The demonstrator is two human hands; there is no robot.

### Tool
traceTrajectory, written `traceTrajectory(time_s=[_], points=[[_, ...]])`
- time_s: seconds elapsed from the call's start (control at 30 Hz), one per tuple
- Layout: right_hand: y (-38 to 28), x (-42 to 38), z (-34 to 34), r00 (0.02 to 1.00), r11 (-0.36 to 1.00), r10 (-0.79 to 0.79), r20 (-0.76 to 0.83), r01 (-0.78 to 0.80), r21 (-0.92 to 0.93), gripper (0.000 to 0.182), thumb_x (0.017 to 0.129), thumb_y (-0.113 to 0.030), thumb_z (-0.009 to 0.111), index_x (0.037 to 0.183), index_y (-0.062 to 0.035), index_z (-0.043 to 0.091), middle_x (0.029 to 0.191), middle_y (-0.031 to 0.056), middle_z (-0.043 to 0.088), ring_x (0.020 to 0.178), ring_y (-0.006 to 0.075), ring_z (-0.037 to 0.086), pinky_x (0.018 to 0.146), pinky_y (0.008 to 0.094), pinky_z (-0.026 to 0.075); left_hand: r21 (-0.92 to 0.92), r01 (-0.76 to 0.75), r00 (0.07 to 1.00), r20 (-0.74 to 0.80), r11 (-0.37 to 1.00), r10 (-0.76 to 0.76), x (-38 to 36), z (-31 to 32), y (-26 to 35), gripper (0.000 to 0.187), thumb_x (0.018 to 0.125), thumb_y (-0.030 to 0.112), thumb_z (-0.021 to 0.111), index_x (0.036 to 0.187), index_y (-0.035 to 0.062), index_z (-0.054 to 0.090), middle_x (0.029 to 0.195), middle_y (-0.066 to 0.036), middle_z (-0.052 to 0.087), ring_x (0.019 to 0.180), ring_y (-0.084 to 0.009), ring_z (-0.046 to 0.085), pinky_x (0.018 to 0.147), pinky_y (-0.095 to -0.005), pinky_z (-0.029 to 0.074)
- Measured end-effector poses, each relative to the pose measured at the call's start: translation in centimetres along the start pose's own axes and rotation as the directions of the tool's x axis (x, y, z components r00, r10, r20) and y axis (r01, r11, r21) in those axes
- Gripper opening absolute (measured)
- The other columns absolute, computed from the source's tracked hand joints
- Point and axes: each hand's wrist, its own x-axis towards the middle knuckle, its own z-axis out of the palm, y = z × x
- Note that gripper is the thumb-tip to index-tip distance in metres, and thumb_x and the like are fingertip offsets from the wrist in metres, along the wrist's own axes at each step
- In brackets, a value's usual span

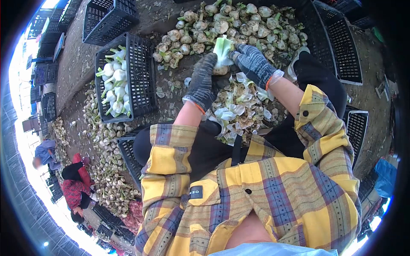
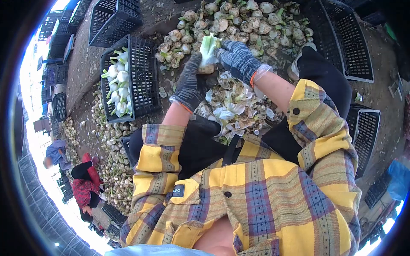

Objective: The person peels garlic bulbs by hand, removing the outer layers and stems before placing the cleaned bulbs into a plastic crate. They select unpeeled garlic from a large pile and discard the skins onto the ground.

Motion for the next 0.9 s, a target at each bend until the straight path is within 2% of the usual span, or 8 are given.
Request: traceTrajectory(time_s=[0.23,0.4,0.47,0.53,0.67,0.7,0.73,0.9], points=[[-0.1,0.2,-0.3,0.976,0.983,0.179,0.123,-0.182,0.017,0.027,0.085,-0.02,0.051,0.096,0.0044,0.055,0.08,0.0108,0.06,0.069,0.0146,0.058,0.063,0.0289,0.047,-0.022,-0.033,0.999,0.04,0.999,0.034,0.6,-0.8,-0.7,0.038,0.084,0.034,0.052,0.106,0.0039,0.049,0.09,-0.011,0.059,0.07,-0.0183,0.061,0.051,-0.0266,0.053],[-0.1,0.2,-0.5,0.962,0.959,-0.129,0.238,0.06,0.278,0.026,0.085,-0.018,0.046,0.095,0.0032,0.057,0.082,0.0198,0.061,0.076,0.0284,0.06,0.067,0.0351,0.047,-0.293,0.129,0.988,0.117,0.947,-0.098,0.1,-0.6,0.6,0.042,0.084,0.036,0.053,0.109,0.0028,0.048,0.089,-0.01,0.058,0.074,-0.0185,0.06,0.057,-0.0277,0.054],[0.0,0.0,-0.7,0.917,0.711,0.192,0.351,-0.376,0.594,0.021,0.086,-0.015,0.045,0.093,0.0002,0.058,0.08,0.0193,0.061,0.073,0.0254,0.06,0.065,0.0339,0.048,-0.351,0.211,0.966,0.217,0.912,-0.14,0.1,-0.9,0.6,0.04,0.084,0.034,0.053,0.109,0.0031,0.048,0.09,-0.01,0.058,0.077,-0.0183,0.06,0.06,-0.0278,0.055],[1.3,0.4,-0.5,0.971,0.987,-0.146,0.189,0.155,-0.034,0.021,0.086,-0.016,0.046,0.089,0.0007,0.058,0.074,0.015,0.06,0.069,0.0208,0.06,0.064,0.0313,0.049,-0.188,0.18,0.979,0.133,0.965,-0.157,-0.1,-0.5,0.8,0.039,0.084,0.033,0.054,0.109,0.0033,0.048,0.09,-0.009,0.058,0.077,-0.0179,0.06,0.06,-0.0262,0.054],[0.2,-0.4,-0.5,0.952,0.93,-0.255,0.167,0.289,-0.227,0.016,0.087,-0.019,0.049,0.089,-0.0055,0.056,0.076,0.0031,0.058,0.066,0.0146,0.058,0.066,0.0316,0.051,-0.022,-0.031,0.988,0.149,0.999,0.033,0.2,-0.5,0.0,0.039,0.084,0.034,0.055,0.108,0.0036,0.049,0.088,-0.008,0.059,0.072,-0.0179,0.06,0.056,-0.0248,0.053],[-0.6,-0.9,-0.7,0.978,0.915,0.071,0.198,-0.143,0.377,0.021,0.087,-0.021,0.047,0.086,-0.002,0.057,0.073,0.0042,0.058,0.066,0.0148,0.058,0.066,0.0304,0.05,-0.094,0.016,0.993,0.117,0.995,-0.005,0.0,-0.3,0.3,0.039,0.083,0.034,0.055,0.107,0.0037,0.049,0.088,-0.009,0.059,0.072,-0.0178,0.06,0.055,-0.0244,0.052],[-1.1,-1.1,-0.7,0.864,0.4,0.299,0.405,-0.499,0.769,0.027,0.088,-0.022,0.045,0.083,0.0015,0.058,0.071,0.0053,0.057,0.067,0.0151,0.058,0.065,0.0291,0.049,-0.169,0.057,0.995,0.087,0.984,-0.042,-0.3,-0.1,0.6,0.04,0.083,0.034,0.056,0.107,0.0037,0.049,0.088,-0.009,0.059,0.072,-0.0177,0.06,0.054,-0.024,0.051],[-0.3,-0.5,-0.9,0.918,0.609,0.159,0.364,-0.381,0.695,0.027,0.086,-0.022,0.048,0.094,0.0028,0.057,0.081,0.0116,0.061,0.072,0.0181,0.059,0.067,0.0308,0.049,-0.292,0.173,0.983,0.114,0.941,-0.145,0.1,-0.7,0.6,0.042,0.082,0.038,0.056,0.107,0.0049,0.049,0.088,-0.009,0.058,0.075,-0.018,0.059,0.056,-0.0276,0.051]])
